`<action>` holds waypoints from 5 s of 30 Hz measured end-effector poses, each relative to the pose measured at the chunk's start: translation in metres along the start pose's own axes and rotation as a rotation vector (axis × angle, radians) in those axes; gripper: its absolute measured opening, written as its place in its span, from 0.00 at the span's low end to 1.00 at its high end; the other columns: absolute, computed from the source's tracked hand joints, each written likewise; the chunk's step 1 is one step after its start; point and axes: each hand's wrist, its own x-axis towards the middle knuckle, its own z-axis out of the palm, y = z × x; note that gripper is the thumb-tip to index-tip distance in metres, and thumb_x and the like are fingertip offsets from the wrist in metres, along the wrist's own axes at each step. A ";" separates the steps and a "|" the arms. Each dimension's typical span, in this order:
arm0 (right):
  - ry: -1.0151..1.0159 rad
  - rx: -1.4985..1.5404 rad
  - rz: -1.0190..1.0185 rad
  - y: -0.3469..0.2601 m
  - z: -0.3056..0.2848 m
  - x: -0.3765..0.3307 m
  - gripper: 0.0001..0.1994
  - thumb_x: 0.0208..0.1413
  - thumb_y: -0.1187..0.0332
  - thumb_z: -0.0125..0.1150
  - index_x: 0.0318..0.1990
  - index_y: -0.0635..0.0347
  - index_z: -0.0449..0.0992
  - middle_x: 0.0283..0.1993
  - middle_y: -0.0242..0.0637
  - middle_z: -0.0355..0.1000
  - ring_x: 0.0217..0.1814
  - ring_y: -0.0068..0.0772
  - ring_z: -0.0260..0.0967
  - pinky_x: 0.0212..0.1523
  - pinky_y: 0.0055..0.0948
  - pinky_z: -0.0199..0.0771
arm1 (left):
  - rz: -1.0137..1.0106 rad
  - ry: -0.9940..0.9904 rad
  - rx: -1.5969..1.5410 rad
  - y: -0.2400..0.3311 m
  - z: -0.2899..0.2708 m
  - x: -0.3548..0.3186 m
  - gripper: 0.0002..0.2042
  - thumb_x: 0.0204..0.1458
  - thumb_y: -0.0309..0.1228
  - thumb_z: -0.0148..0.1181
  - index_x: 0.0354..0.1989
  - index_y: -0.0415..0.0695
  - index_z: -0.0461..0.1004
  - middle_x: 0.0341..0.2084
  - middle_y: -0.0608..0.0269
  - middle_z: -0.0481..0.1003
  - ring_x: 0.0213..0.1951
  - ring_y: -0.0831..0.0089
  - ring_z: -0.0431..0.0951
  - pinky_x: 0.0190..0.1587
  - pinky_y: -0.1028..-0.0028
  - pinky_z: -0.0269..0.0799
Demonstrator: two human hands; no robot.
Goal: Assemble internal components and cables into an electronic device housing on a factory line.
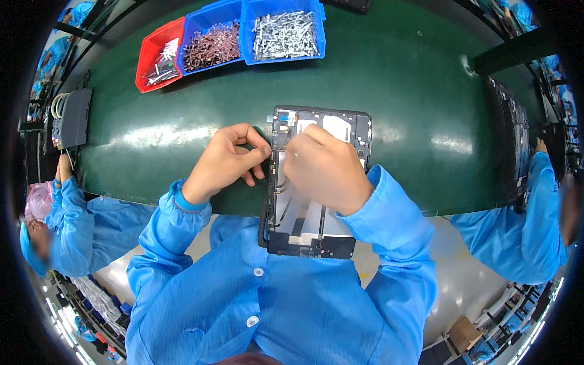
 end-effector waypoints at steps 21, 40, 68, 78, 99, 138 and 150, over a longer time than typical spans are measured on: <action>0.048 -0.683 -0.201 0.009 -0.026 0.159 0.11 0.58 0.62 0.68 0.32 0.60 0.85 0.40 0.46 0.81 0.40 0.52 0.82 0.40 0.48 0.83 | 0.164 0.032 0.062 -0.014 -0.004 0.006 0.14 0.58 0.36 0.71 0.38 0.38 0.75 0.21 0.60 0.80 0.20 0.75 0.82 0.20 0.73 0.75; -0.276 0.137 0.051 -0.016 -0.051 0.057 0.05 0.68 0.73 0.61 0.43 0.67 0.76 0.33 0.42 0.77 0.32 0.29 0.76 0.34 0.30 0.75 | 0.580 0.093 0.180 0.000 -0.005 0.002 0.11 0.65 0.29 0.66 0.50 0.36 0.78 0.40 0.64 0.78 0.30 0.85 0.76 0.26 0.80 0.71; 0.118 -0.314 -0.567 -0.030 -0.029 0.023 0.10 0.46 0.80 0.74 0.37 0.61 0.82 0.35 0.38 0.80 0.27 0.34 0.76 0.29 0.31 0.78 | 0.034 -0.219 -0.494 0.027 -0.007 -0.020 0.06 0.64 0.30 0.67 0.38 0.40 0.82 0.25 0.73 0.74 0.23 0.90 0.66 0.23 0.81 0.58; 0.421 0.513 0.152 -0.004 -0.047 -0.040 0.03 0.66 0.78 0.62 0.41 0.65 0.74 0.32 0.28 0.73 0.28 0.13 0.66 0.26 0.17 0.63 | 0.739 1.364 0.955 0.037 -0.127 0.016 0.08 0.61 0.32 0.67 0.39 0.40 0.84 0.35 0.51 0.81 0.36 0.51 0.83 0.36 0.62 0.78; 0.478 0.694 0.097 -0.030 -0.039 -0.050 0.01 0.68 0.77 0.59 0.42 0.64 0.73 0.33 0.43 0.78 0.19 0.17 0.62 0.20 0.19 0.63 | 0.231 -0.049 -0.347 0.008 0.027 -0.080 0.13 0.62 0.26 0.67 0.53 0.35 0.79 0.41 0.64 0.82 0.42 0.79 0.79 0.44 0.74 0.77; -0.118 0.893 -0.128 -0.119 -0.041 0.029 0.05 0.61 0.77 0.62 0.33 0.62 0.72 0.48 0.35 0.67 0.45 0.19 0.64 0.46 0.22 0.69 | 1.152 0.858 0.781 -0.013 0.021 -0.063 0.38 0.48 0.29 0.74 0.68 0.26 0.69 0.31 0.53 0.83 0.28 0.65 0.85 0.32 0.69 0.79; -0.128 0.940 -0.195 -0.111 -0.038 0.029 0.02 0.63 0.78 0.61 0.40 0.66 0.75 0.43 0.39 0.74 0.41 0.26 0.74 0.41 0.30 0.75 | 1.228 0.860 0.771 -0.016 0.021 -0.058 0.39 0.47 0.30 0.74 0.68 0.26 0.69 0.29 0.54 0.83 0.27 0.66 0.85 0.30 0.69 0.78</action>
